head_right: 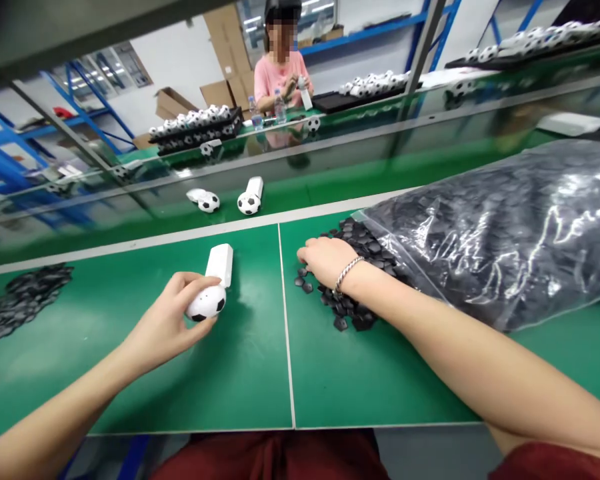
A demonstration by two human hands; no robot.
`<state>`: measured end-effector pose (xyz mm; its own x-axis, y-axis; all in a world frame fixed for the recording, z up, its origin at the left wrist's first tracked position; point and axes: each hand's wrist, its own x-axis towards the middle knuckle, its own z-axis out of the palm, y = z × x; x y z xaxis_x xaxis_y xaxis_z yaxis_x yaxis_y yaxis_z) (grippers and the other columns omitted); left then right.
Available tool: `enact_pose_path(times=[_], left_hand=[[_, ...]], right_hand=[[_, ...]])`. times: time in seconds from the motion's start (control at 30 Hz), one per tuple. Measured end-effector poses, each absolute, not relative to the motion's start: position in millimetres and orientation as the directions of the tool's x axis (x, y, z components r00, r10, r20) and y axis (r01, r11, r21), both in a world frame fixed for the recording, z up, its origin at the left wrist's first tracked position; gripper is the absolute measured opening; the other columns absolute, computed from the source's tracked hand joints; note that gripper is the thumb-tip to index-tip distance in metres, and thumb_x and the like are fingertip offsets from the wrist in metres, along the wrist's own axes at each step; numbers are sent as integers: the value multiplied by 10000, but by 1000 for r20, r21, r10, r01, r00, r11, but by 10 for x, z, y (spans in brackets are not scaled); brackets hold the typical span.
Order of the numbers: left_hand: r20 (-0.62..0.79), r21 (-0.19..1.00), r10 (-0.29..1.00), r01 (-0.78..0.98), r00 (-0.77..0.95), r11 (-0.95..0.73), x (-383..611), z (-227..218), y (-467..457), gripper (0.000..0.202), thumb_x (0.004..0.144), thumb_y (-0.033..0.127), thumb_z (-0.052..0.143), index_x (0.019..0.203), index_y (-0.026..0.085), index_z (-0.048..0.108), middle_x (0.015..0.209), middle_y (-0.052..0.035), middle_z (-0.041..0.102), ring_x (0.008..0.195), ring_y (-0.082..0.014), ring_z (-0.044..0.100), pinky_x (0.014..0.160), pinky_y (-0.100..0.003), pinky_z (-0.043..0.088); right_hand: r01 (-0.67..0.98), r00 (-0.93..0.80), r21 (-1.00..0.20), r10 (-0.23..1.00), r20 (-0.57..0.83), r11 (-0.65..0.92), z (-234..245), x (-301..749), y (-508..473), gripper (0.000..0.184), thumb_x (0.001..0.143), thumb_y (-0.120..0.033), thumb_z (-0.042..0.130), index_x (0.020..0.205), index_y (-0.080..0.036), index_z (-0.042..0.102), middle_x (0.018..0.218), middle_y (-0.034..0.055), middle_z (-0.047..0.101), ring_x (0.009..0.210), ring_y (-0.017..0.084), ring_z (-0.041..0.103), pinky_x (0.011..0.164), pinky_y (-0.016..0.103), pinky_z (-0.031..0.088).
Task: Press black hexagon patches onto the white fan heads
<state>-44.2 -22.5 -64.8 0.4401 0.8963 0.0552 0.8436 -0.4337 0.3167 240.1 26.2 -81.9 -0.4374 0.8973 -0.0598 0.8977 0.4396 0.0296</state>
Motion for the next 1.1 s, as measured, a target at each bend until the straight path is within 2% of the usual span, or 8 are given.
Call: enact_pose_path(times=[0.2, 0.27, 0.37, 0.47, 0.57, 0.7, 0.97, 1.1], left_hand=[[-203, 334, 780, 791, 592, -513, -553, -633, -220, 690, 744, 228, 565, 1349, 266, 237, 1217, -82, 396, 998, -211, 515, 825, -325, 464], [-232, 265, 720, 754, 654, -601, -571, -557, -110, 641, 745, 219, 572, 1327, 236, 304, 1144, -86, 467, 990, -225, 514, 829, -341, 450], [-140, 136, 620, 636, 772, -760, -525, -502, 75, 498, 704, 375, 644, 1142, 186, 499, 1099, -107, 513, 1065, -287, 455, 888, -417, 389], [-109, 190, 540, 551, 834, -813, -430, -575, 184, 522, 659, 530, 646, 1008, 164, 520, 1078, -110, 546, 1037, -276, 481, 910, -428, 366], [-117, 256, 643, 648, 757, -717, -336, -726, 173, 591, 675, 610, 585, 1034, 150, 486, 976, -100, 585, 871, -247, 546, 803, -401, 422], [-24, 279, 780, 753, 625, -596, -222, -873, 101, 714, 719, 644, 504, 1235, 172, 363, 1123, -118, 548, 964, -280, 528, 812, -412, 421], [-44, 280, 847, 821, 529, -498, -23, -925, 142, 760, 651, 728, 485, 1187, 195, 406, 1041, -94, 563, 972, -289, 529, 812, -418, 441], [-12, 275, 887, 855, 461, -440, 47, -928, 112, 750, 659, 701, 506, 1211, 206, 394, 1070, -90, 506, 947, -289, 538, 768, -413, 463]], right_hand=[[879, -476, -4, 879, -36, 476, -807, 2364, 225, 151, 805, -213, 548, 923, -215, 643, 910, 42, 627, 838, 189, 585, 649, 264, 399], [861, -508, 4, 859, -69, 509, -831, 2342, 224, 160, 794, -186, 557, 924, -209, 648, 900, 48, 630, 854, 194, 581, 664, 267, 400], [835, -545, 16, 832, -101, 549, -870, 2307, 225, 165, 805, -162, 533, 914, -194, 654, 893, 62, 631, 860, 199, 574, 670, 270, 398], [831, -551, 35, 829, -91, 556, -881, 2277, 217, 163, 826, -156, 496, 874, -166, 651, 856, 72, 632, 832, 195, 572, 666, 270, 393], [822, -562, 51, 823, -83, 567, -875, 2258, 203, 175, 839, -148, 465, 823, -144, 639, 804, 76, 627, 787, 187, 572, 652, 269, 383], [828, -550, 74, 831, -83, 556, -883, 2238, 186, 164, 835, -138, 455, 823, -135, 618, 800, 79, 608, 736, 182, 569, 611, 269, 375], [869, -479, 92, 872, -99, 487, -950, 2270, 219, 272, 799, -33, 399, 964, -102, 605, 887, 109, 581, 758, 190, 579, 649, 279, 412], [900, -413, -137, 910, 32, 413, -908, 2270, 226, 218, 832, -89, 417, 929, -130, 608, 914, 87, 612, 771, 160, 587, 683, 256, 429]])
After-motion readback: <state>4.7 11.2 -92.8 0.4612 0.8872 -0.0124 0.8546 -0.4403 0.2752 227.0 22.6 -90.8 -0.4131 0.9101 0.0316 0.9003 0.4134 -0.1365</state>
